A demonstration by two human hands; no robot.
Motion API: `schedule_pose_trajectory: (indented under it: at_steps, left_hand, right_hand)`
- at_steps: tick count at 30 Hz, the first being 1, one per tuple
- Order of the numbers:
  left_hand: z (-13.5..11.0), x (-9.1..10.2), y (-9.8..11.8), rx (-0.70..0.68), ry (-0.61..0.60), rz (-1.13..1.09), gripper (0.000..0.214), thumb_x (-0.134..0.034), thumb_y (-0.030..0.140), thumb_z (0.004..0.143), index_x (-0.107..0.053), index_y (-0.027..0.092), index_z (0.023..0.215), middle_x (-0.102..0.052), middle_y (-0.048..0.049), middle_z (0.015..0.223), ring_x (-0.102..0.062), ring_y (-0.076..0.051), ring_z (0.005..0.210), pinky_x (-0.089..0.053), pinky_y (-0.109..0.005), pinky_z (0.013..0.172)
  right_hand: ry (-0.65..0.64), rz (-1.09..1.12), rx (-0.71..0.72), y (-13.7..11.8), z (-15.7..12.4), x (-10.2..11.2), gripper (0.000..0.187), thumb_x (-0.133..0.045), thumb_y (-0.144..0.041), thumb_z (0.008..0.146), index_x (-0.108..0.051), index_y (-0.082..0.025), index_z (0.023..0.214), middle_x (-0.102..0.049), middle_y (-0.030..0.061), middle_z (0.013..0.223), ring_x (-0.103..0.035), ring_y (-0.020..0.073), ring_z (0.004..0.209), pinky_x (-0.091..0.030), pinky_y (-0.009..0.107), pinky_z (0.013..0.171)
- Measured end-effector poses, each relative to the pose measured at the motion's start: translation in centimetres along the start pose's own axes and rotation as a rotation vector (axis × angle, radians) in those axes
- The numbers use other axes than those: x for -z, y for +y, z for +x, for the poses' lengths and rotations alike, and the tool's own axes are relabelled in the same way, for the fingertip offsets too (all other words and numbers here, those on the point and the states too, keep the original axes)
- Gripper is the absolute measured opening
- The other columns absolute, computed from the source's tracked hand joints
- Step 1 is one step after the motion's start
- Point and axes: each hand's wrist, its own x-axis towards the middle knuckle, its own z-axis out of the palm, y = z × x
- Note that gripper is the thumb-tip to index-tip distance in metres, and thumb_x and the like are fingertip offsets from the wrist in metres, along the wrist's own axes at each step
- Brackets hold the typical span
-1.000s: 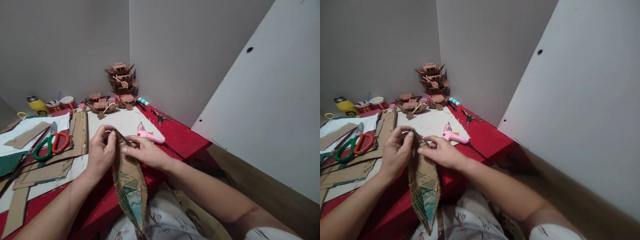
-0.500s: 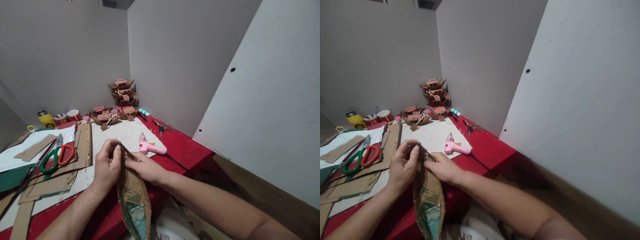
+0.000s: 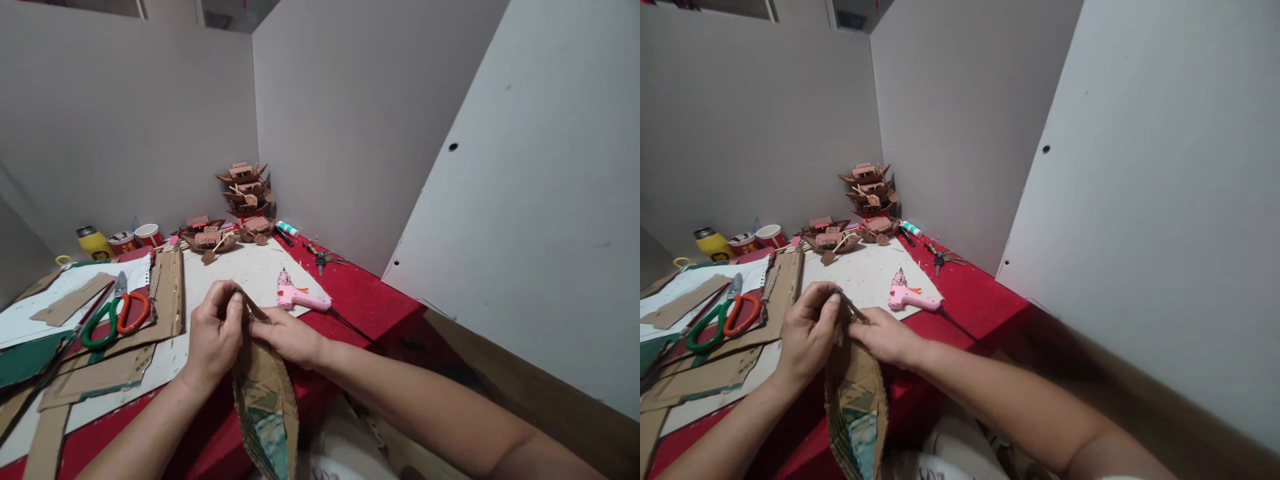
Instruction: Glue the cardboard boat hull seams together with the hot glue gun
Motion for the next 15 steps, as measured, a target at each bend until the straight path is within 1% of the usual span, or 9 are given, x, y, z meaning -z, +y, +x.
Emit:
schedule_pose_trajectory:
  at_steps: [2, 6, 8, 10, 12, 13, 15]
  left_hand:
    - [0.1, 0.2, -0.1, 0.030, -0.030, 0.017, 0.011, -0.047, 0.026, 0.090, -0.057, 0.020, 0.092, -0.057, 0.0012, 0.076, -0.053, -0.011, 0.064, -0.042, -0.023, 0.061]
    - [0.8, 0.8, 0.0, 0.023, -0.061, 0.067, 0.016, -0.050, 0.030, 0.088, -0.060, 0.019, 0.089, -0.061, -0.0027, 0.088, -0.058, -0.013, 0.072, -0.045, -0.024, 0.064]
    - [1.3, 1.2, 0.1, 0.066, -0.063, 0.034, 0.019, -0.051, 0.035, 0.088, -0.060, 0.019, 0.092, -0.062, -0.0029, 0.091, -0.057, -0.011, 0.065, -0.046, -0.024, 0.061]
    - [2.0, 1.8, -0.1, 0.128, -0.006, -0.067, 0.026, -0.052, 0.040, 0.087, -0.058, 0.020, 0.102, -0.063, -0.0037, 0.100, -0.057, -0.009, 0.058, -0.048, -0.024, 0.058]
    - [2.7, 2.3, -0.6, 0.156, 0.103, -0.158, 0.032, -0.053, 0.043, 0.086, -0.055, 0.021, 0.109, -0.063, -0.0046, 0.104, -0.060, -0.010, 0.059, -0.050, -0.025, 0.058]
    - [3.0, 2.6, -1.0, 0.163, 0.159, -0.182, 0.033, -0.054, 0.043, 0.086, -0.055, 0.020, 0.109, -0.064, -0.0038, 0.098, -0.060, -0.010, 0.058, -0.050, -0.025, 0.057]
    - [3.5, 3.0, -1.9, 0.182, 0.236, -0.160, 0.028, -0.056, 0.039, 0.084, -0.057, 0.019, 0.104, -0.062, 0.0008, 0.074, -0.056, -0.010, 0.052, -0.047, -0.021, 0.051]
  right_hand:
    - [-0.018, 0.043, -0.010, 0.1, 0.0, -0.1, 0.014, -0.058, -0.027, 0.076, -0.065, -0.015, 0.075, -0.062, -0.0008, 0.067, -0.057, 0.0150, 0.068, -0.046, 0.026, 0.069]
    - [-0.082, 0.113, -0.038, 0.2, -0.2, -0.3, 0.014, -0.057, -0.026, 0.073, -0.063, -0.014, 0.076, -0.061, -0.0012, 0.069, -0.056, 0.0141, 0.068, -0.044, 0.027, 0.073]
    - [-0.088, 0.111, -0.062, 0.4, -0.4, -0.4, 0.013, -0.057, -0.026, 0.071, -0.061, -0.015, 0.075, -0.060, -0.0021, 0.068, -0.054, 0.0133, 0.068, -0.043, 0.027, 0.072]
    - [-0.084, 0.085, -0.111, 0.6, -0.5, -0.3, 0.013, -0.057, -0.026, 0.069, -0.059, -0.015, 0.075, -0.058, -0.0026, 0.067, -0.052, 0.0122, 0.065, -0.041, 0.025, 0.067]
    - [-0.081, 0.062, -0.162, 0.7, -0.7, -0.2, 0.014, -0.057, -0.028, 0.068, -0.057, -0.015, 0.074, -0.056, -0.0025, 0.067, -0.049, 0.0113, 0.063, -0.039, 0.024, 0.064]
    - [-0.072, 0.057, -0.176, 0.7, -0.8, -0.2, 0.015, -0.057, -0.029, 0.068, -0.057, -0.015, 0.074, -0.055, -0.0024, 0.067, -0.048, 0.0112, 0.062, -0.039, 0.024, 0.064]
    - [-0.032, 0.055, -0.162, 0.6, -0.8, 0.0, 0.017, -0.057, -0.031, 0.068, -0.056, -0.015, 0.074, -0.055, -0.0019, 0.068, -0.049, 0.0116, 0.063, -0.039, 0.025, 0.064]
